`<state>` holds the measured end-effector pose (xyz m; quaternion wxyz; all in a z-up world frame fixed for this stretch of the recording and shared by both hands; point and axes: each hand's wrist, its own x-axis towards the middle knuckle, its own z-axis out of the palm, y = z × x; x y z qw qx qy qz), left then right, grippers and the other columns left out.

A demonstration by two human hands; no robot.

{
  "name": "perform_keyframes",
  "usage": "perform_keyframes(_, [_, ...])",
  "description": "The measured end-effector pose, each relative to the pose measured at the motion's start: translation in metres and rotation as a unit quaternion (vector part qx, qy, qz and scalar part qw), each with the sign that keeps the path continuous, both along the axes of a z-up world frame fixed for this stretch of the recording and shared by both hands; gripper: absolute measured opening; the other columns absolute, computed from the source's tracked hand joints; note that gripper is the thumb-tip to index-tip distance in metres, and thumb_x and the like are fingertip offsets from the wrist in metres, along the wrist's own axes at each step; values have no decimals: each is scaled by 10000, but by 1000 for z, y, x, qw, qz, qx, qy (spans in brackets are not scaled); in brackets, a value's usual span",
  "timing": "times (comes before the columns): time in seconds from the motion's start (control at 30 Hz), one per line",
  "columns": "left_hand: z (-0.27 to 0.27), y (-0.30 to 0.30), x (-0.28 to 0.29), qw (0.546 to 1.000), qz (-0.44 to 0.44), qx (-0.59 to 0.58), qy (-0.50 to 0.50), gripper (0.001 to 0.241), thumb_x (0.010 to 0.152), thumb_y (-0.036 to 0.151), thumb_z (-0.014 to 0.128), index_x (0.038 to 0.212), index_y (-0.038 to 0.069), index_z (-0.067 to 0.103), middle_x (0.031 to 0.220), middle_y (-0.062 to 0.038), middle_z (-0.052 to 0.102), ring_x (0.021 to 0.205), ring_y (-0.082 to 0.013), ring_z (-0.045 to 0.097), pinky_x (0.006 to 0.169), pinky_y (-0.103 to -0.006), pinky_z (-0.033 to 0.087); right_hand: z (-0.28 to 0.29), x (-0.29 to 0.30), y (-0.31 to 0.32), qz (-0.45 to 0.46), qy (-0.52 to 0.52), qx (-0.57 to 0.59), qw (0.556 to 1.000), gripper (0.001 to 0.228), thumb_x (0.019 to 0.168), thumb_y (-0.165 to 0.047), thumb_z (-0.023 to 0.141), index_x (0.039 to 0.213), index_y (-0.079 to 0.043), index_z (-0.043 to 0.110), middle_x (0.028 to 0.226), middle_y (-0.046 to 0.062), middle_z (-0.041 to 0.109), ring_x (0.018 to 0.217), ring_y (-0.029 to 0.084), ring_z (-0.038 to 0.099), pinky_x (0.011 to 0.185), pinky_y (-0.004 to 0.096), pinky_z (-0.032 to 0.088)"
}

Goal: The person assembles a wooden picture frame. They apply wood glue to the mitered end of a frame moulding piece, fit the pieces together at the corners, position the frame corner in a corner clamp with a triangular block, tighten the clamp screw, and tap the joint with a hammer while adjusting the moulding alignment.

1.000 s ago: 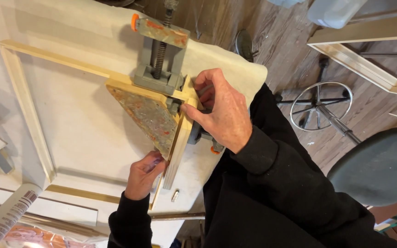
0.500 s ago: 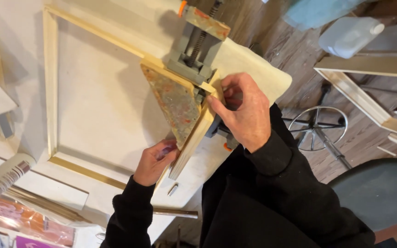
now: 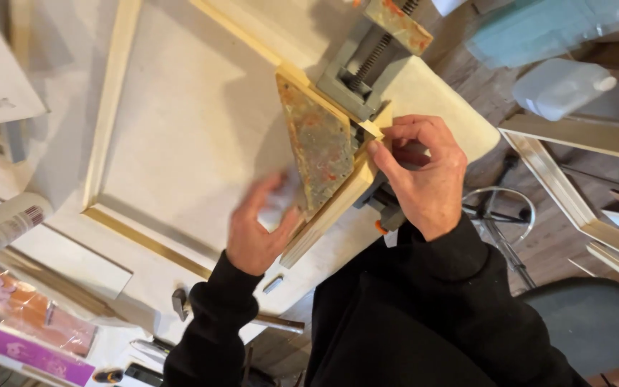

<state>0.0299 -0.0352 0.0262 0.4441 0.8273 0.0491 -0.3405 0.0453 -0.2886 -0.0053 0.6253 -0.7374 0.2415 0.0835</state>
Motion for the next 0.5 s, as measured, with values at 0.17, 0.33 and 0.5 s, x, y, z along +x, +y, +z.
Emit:
perform_keyframes(0.17, [19, -50, 68, 912, -211, 95, -340, 566, 856, 181, 760, 1391, 91, 597, 1461, -175, 511, 1380, -365, 470, 1162, -520, 390, -3, -1, 0, 9, 5, 1, 1000, 166, 945, 3, 817, 1045, 47, 692, 1196, 80, 642, 907, 111, 688, 812, 272, 620])
perform_keyframes(0.33, [-12, -66, 85, 831, -417, 45, -365, 654, 864, 325, 675, 1445, 33, 611, 1562, -120, 492, 1459, -281, 449, 1201, -665, 232, -10, -6, -4, -21, 18, 6, 1000, 192, 905, -4, 808, 1055, 46, 698, 1209, 81, 632, 923, 115, 699, 824, 258, 640])
perform_keyframes(0.5, [-15, -66, 83, 833, -409, 42, -371, 650, 852, 336, 684, 1432, 48, 629, 1540, -114, 513, 1445, -266, 460, 1183, -692, 218, -7, -6, -4, -16, 21, 31, 999, 196, 901, -6, 815, 1054, 50, 706, 1201, 85, 627, 928, 115, 696, 819, 250, 631])
